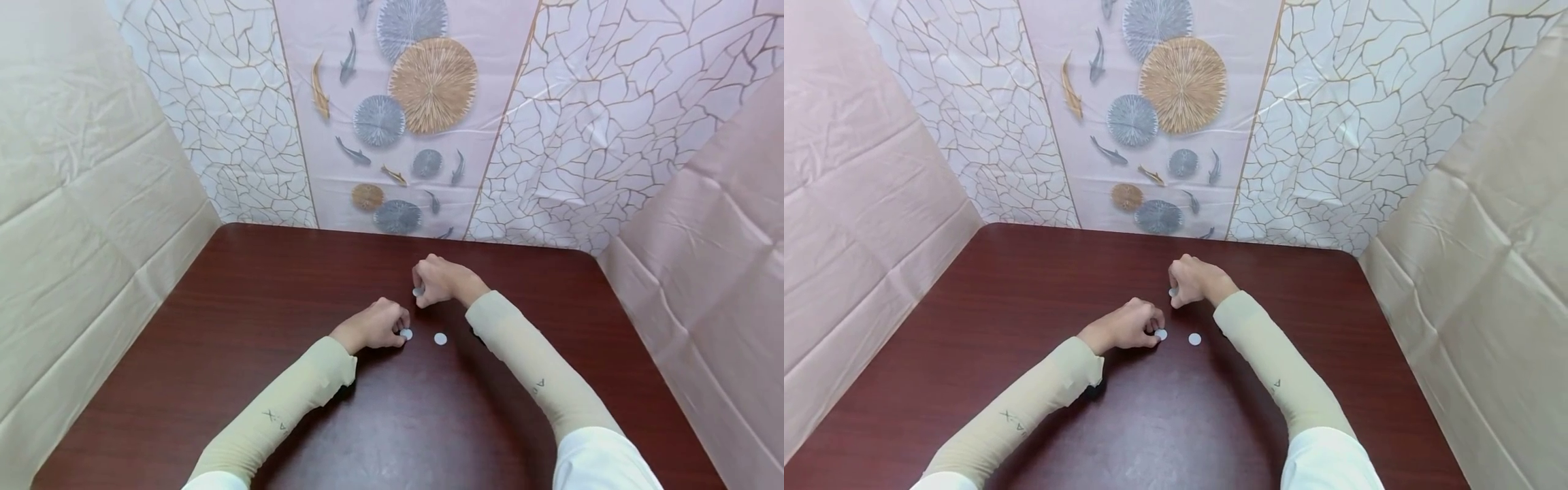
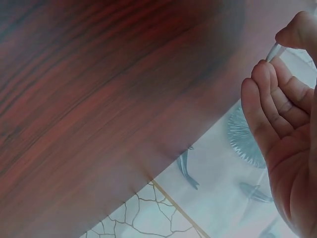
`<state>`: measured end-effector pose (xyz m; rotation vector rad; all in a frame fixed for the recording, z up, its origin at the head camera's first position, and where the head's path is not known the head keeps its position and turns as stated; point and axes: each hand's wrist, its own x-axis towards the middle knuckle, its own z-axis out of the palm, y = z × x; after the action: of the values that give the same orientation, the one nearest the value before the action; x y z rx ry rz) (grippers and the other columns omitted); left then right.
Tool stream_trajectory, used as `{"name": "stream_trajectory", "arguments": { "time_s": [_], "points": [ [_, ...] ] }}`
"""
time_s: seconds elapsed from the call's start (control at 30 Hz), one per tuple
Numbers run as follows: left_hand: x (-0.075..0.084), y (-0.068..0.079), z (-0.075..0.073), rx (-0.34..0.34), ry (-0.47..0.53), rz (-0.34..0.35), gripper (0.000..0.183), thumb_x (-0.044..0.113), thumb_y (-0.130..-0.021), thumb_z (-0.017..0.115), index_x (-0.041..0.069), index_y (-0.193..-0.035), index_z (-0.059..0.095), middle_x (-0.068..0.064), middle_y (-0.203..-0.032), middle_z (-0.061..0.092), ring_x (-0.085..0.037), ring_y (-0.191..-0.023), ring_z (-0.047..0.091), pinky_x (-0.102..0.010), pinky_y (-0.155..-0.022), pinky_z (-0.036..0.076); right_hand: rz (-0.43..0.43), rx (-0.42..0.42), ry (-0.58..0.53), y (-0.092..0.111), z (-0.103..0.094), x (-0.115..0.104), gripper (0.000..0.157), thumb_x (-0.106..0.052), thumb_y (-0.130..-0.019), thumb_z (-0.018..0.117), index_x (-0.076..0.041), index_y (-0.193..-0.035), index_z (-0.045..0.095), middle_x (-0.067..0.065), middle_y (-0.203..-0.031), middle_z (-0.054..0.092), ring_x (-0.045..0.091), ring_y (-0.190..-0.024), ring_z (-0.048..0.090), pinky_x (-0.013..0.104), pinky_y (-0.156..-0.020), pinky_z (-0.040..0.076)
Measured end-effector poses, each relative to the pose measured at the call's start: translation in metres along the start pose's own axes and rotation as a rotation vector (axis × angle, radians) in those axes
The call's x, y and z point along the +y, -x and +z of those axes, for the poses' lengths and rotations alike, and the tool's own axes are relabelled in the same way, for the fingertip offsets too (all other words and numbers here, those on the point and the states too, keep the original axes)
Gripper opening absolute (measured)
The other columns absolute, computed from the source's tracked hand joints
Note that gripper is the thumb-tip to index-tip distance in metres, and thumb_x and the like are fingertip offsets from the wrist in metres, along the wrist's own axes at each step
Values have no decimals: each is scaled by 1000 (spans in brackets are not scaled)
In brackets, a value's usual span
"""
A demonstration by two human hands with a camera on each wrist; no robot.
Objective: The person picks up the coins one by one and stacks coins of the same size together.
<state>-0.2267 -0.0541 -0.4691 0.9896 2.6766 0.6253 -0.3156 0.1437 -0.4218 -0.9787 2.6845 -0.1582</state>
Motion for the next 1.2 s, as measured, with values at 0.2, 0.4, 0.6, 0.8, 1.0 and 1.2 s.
{"name": "stream_trajectory", "arguments": {
  "time_s": [0.2, 0.4, 0.6, 0.8, 1.0, 1.2],
  "points": [
    [-1, 0, 1, 14, 1, 7, 11, 17, -91, 81, 11, -99, 76, 0, -95, 76, -9, -90, 71, -23, -81, 57, -54, 9, -19, 21, 4, -6, 24, -28, -82, 82, -11, -96, 73, -2, -85, 73, 6, -73, 66, 25, -68, 56],
    [1, 1, -1, 19, -9, 8, 11, 16, -91, 80, 10, -99, 76, -1, -96, 77, -10, -91, 72, -24, -82, 58, -105, 29, -35, 41, 12, -13, 21, -24, -80, 81, -11, -94, 72, -3, -80, 73, 3, -70, 64, 22, -66, 55],
    [1, 1, 0, 22, -16, 7, 13, 16, -91, 81, 9, -101, 76, -2, -98, 77, -11, -91, 72, -23, -82, 58, -129, 63, -63, 51, 23, -21, 21, -23, -78, 83, -12, -93, 72, -2, -81, 74, 0, -68, 63, 21, -65, 55],
    [-1, 2, 2, 30, -26, 8, 15, 16, -90, 81, 9, -101, 76, -2, -97, 77, -11, -91, 72, -24, -82, 58, -136, 80, -108, 55, 33, -28, 22, -22, -78, 84, -10, -93, 73, -2, -81, 75, -1, -67, 64, 19, -65, 55],
    [-1, 3, 1, 41, -23, 17, 13, 15, -89, 81, 9, -100, 77, -2, -96, 78, -11, -89, 73, -24, -81, 59, -153, 117, -108, 54, 43, -35, 22, -21, -76, 84, -9, -92, 74, -2, -81, 75, -2, -67, 64, 17, -65, 55],
    [-9, 0, 6, 71, -8, 68, 15, 16, -87, 82, 9, -99, 77, -1, -93, 78, -9, -86, 72, -25, -79, 59, -191, 159, -111, 52, 48, -39, 21, -18, -72, 84, -8, -88, 75, 0, -81, 76, -1, -68, 65, 16, -64, 54]
  ]
}}
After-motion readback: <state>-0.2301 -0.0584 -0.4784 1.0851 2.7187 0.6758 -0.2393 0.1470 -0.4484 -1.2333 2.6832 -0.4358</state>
